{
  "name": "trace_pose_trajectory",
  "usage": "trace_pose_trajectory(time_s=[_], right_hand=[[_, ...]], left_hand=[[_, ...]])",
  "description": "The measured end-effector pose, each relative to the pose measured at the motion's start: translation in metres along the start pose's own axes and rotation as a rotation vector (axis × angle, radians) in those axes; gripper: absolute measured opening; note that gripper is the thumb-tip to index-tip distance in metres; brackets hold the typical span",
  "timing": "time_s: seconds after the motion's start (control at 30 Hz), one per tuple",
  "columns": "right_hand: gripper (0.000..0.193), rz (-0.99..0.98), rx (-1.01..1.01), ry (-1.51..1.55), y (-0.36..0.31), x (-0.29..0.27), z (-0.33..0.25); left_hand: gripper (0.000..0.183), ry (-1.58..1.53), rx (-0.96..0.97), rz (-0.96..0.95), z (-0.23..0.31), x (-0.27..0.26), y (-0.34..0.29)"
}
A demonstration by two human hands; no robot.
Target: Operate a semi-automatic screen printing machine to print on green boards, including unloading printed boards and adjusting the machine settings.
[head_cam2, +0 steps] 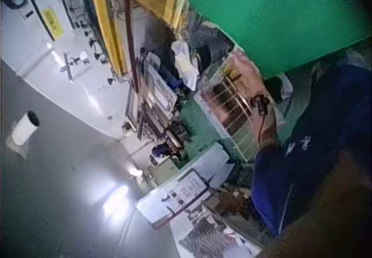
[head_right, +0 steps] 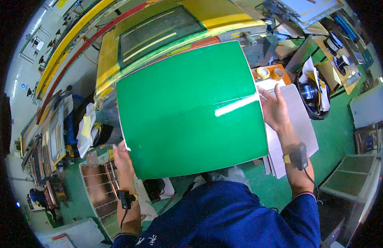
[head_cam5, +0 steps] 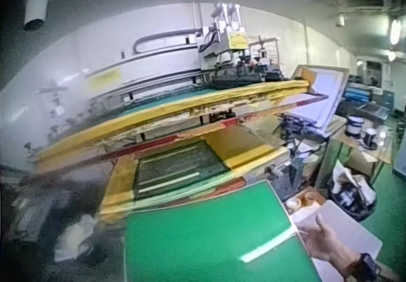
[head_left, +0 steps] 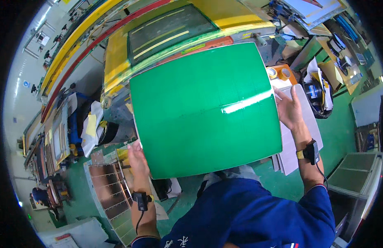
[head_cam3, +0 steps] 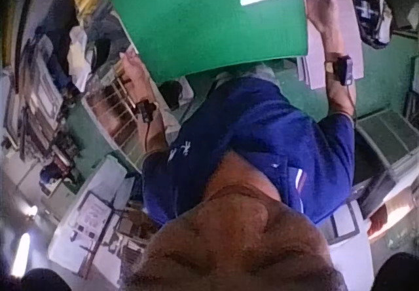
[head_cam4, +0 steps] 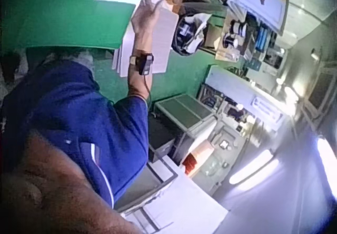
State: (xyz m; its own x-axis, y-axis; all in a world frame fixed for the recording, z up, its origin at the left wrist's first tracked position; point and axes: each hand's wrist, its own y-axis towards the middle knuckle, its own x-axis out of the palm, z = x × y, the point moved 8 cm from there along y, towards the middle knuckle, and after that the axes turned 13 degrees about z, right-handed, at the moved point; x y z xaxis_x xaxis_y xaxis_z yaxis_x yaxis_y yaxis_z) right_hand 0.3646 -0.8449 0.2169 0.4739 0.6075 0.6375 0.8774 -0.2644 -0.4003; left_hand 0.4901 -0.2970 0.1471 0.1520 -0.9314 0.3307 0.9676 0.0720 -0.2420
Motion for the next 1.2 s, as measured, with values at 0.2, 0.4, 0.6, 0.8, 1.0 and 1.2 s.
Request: trace_pose_trajectory(time_s=[0.2,0.4,0.6,0.8,1.0,1.2], right_hand=[[0.087,-0.006,0.024,0.003,0.008,-0.016,0.002],[0.084,0.034,-0.002,-0.004,0.012,-0.033,0.0],[0.084,0.049,-0.003,0.019,0.015,-0.047,0.001],[0.083,0.042,-0.028,0.007,0.014,-0.052,0.001],[0.085,0.049,-0.031,-0.009,0.011,-0.066,-0.002],[0.092,0.027,-0.019,0.026,0.007,-0.04,0.004]], left_hand=[[0.061,-0.011,-0.043,0.034,-0.002,0.016,-0.004],[0.057,-0.045,-0.064,0.015,0.003,0.03,-0.008],[0.056,-0.037,-0.056,0.017,0.006,0.038,-0.011],[0.053,-0.058,-0.044,0.021,0.01,0.049,-0.018],[0.055,0.024,-0.022,0.046,0.01,0.048,-0.015],[0.059,0.054,0.001,0.001,0.001,0.021,0.001]])
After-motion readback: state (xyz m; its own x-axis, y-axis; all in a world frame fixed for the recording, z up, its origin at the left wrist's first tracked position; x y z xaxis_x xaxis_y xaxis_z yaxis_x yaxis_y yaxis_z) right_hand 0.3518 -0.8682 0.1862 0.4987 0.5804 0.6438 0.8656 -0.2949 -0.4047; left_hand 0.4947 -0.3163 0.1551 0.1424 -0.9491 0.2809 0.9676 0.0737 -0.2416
